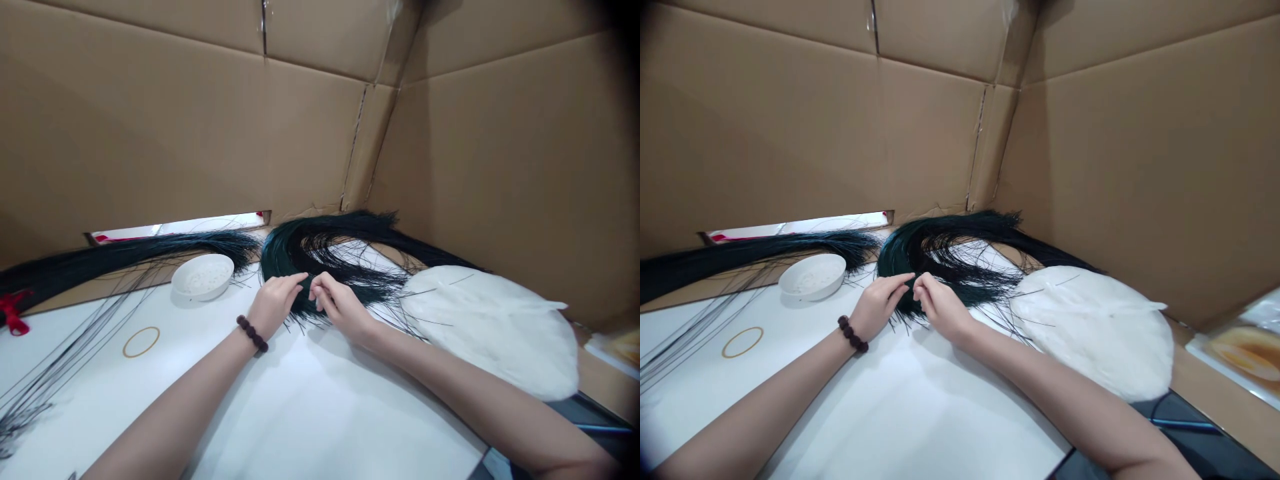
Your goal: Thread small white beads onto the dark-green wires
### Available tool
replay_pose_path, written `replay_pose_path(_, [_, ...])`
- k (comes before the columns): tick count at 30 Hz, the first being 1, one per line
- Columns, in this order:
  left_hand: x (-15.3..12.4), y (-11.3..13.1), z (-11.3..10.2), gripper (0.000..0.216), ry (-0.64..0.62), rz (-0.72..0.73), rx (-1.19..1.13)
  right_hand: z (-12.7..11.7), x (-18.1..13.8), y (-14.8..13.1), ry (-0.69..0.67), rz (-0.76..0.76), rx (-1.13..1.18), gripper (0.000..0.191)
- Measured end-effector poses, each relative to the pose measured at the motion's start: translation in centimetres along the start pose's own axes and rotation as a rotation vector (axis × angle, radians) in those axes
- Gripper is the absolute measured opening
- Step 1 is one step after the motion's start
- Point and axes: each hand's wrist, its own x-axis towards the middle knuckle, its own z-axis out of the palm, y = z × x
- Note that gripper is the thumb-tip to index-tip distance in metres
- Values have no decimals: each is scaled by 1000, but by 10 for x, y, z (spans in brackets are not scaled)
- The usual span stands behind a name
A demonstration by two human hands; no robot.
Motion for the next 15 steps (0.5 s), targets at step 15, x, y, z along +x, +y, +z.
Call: replay_pose_path(15, [2,26,-5,12,236,-60,-176,-4,-2,-4,86,-26,192,26])
